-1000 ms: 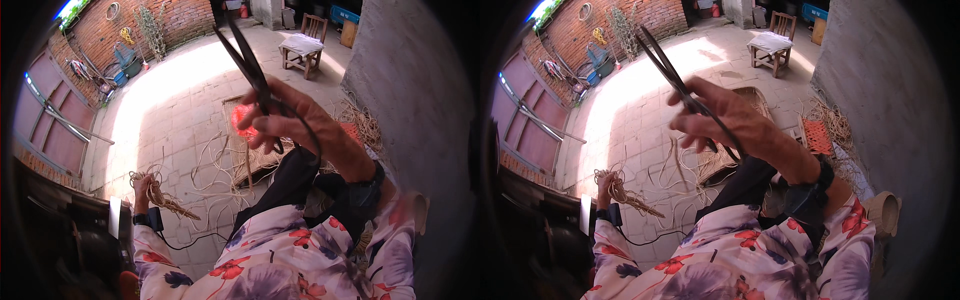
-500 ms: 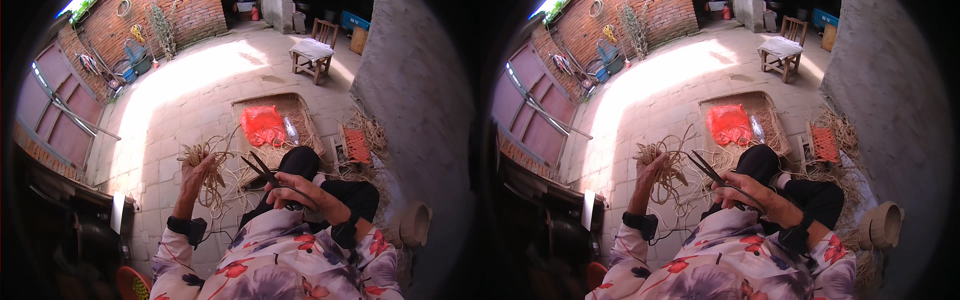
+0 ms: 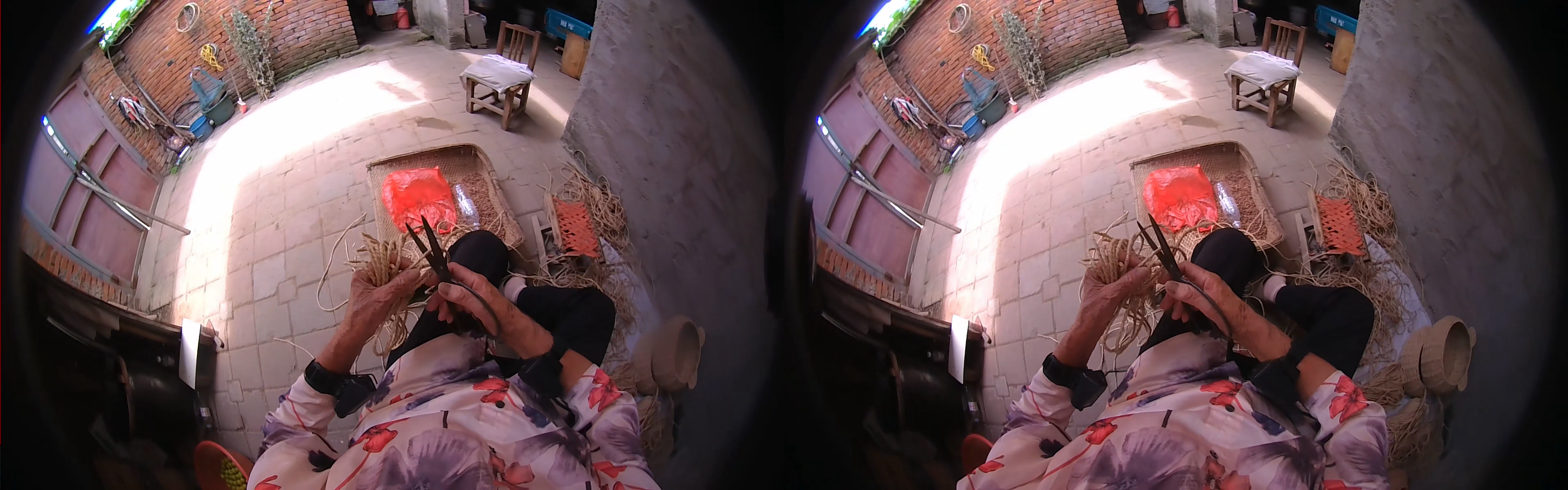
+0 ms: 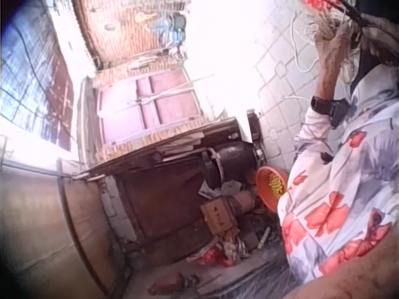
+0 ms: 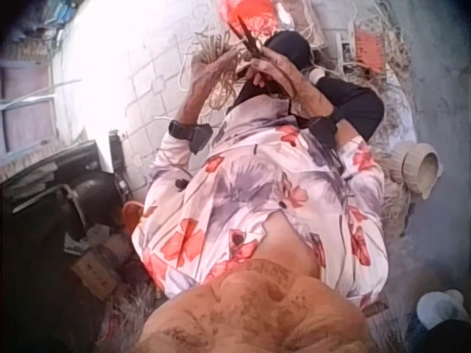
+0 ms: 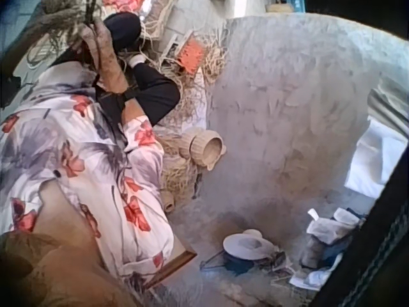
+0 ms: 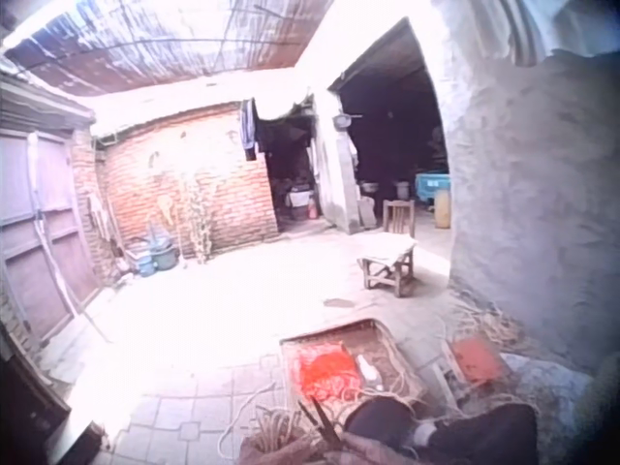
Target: The person is using scissors to cut long strands of dried plant material used for weaving.
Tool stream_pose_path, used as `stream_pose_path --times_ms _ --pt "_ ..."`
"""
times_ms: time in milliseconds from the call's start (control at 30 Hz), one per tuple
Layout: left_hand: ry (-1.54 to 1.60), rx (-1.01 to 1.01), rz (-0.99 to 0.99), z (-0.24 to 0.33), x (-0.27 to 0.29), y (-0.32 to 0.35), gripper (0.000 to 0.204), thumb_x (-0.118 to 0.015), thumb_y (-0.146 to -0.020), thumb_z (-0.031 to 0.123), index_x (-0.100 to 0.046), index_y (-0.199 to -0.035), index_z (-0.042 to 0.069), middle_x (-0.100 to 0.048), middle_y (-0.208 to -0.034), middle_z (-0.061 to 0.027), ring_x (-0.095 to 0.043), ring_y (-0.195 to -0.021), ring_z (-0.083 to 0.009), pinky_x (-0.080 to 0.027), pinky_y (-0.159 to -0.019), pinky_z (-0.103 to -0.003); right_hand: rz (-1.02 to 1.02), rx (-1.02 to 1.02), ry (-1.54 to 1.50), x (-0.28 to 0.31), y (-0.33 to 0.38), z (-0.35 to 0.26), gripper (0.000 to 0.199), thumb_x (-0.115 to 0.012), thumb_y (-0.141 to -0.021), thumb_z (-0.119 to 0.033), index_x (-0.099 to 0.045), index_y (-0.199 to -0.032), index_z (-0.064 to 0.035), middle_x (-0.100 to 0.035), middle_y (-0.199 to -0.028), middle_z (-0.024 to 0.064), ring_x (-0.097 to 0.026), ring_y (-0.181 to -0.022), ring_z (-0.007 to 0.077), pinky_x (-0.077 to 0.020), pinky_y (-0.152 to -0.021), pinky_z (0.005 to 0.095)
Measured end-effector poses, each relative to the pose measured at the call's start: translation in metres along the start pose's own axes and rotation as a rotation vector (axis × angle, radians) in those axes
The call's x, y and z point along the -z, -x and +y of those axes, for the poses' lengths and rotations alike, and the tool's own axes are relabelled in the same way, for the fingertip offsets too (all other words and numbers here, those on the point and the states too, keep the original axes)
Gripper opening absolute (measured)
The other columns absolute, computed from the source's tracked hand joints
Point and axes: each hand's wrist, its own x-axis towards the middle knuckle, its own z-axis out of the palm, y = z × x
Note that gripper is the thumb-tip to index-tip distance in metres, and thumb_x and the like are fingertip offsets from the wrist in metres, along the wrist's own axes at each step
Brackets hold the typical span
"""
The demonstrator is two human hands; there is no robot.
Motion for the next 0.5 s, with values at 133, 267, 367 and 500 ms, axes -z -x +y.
stream_pose_path --times_ms 133,267,367,500 --pt "-0.050 0.048 -0.114 -0.002 0.000 0.003 0.018 -0.066 -0.083 0.017 -0.059 -0.091 0.002 -0.060 -0.074 0.0004 -0.054 -0.061 -0.0053 -0.044 -0.055 -0.019 0.095 0.212 -0.044 0.007 -0.005 0.016 0.031 -0.048 -0.091 -0.030 -0.049 -0.109 -0.0044 -0.057 -0.083 0.0065 -0.048 -0.066 0.0074 -0.0393 -0.059 0.0212" --pt "0.189 0.130 -0.130 -0.011 0.012 -0.001 0.018 -0.066 -0.083 0.017 -0.059 -0.089 0.002 -0.062 -0.075 -0.0031 -0.059 -0.062 -0.0089 -0.048 -0.054 -0.023 0.151 0.223 -0.111 0.010 0.001 0.013 0.039 -0.057 -0.086 -0.038 -0.052 -0.105 -0.0041 -0.055 -0.072 0.0031 -0.042 -0.054 0.0036 -0.0346 -0.049 0.0174" --pt "0.135 0.112 -0.111 -0.017 0.017 -0.003 0.017 -0.067 -0.082 0.016 -0.059 -0.090 0.002 -0.062 -0.074 -0.0025 -0.058 -0.062 -0.0081 -0.047 -0.054 -0.021 0.151 0.070 -0.097 0.006 0.006 0.005 0.037 -0.058 -0.086 -0.037 -0.053 -0.104 -0.0048 -0.054 -0.068 0.0007 -0.044 -0.053 0.0041 -0.0354 -0.047 0.0178" --pt "-0.003 0.096 -0.093 -0.020 0.019 -0.005 0.017 -0.067 -0.081 0.015 -0.060 -0.089 0.002 -0.061 -0.073 -0.0008 -0.055 -0.063 -0.0068 -0.044 -0.054 -0.020 0.401 0.373 0.360 -0.005 0.013 -0.019 0.032 -0.066 -0.081 -0.024 -0.054 -0.103 -0.0051 -0.056 -0.069 0.0023 -0.049 -0.057 0.0059 -0.0407 -0.050 0.0213"
